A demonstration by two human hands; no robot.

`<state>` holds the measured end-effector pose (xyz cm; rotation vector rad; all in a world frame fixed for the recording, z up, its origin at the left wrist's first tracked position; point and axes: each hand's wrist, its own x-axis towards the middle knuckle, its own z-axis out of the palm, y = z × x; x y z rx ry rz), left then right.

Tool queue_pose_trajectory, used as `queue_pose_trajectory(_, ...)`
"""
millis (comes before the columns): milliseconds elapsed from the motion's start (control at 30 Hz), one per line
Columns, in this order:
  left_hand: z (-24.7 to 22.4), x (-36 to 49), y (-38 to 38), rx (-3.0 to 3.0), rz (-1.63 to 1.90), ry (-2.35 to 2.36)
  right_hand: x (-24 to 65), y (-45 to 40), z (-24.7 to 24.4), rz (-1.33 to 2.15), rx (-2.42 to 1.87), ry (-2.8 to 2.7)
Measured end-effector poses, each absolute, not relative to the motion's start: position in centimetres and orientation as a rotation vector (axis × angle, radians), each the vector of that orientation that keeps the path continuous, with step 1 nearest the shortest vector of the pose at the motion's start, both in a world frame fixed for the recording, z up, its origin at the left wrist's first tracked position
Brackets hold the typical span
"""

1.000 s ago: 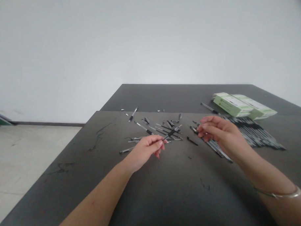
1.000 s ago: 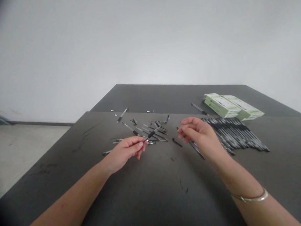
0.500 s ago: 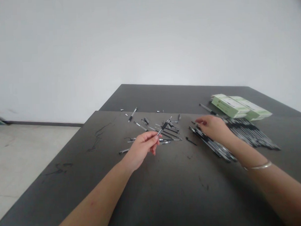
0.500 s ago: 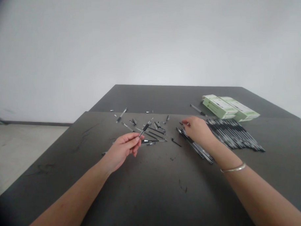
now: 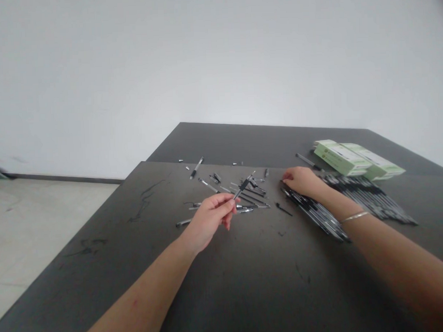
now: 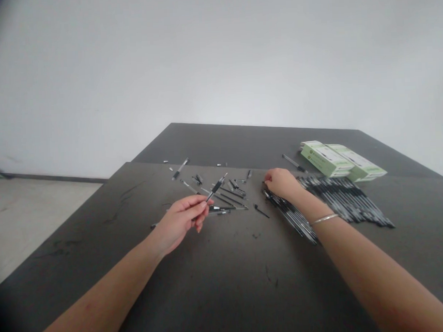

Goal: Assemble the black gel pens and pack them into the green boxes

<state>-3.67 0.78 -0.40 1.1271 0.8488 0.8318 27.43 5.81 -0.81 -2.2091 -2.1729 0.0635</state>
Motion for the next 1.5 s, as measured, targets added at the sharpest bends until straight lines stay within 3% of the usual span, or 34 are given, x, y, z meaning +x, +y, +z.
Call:
queue_pose_trajectory(733,-0.3,-3.9,1.3,1.039,0.983,0.872,19.0,8.2,-0.5,0.147,-1.782,-2.33)
queue_pose_trajectory(1500,-0.6,-4.0,1.5,0.943,1.052,0.863,15.1,16.6,-2.9,0.142,-1.803,-2.26)
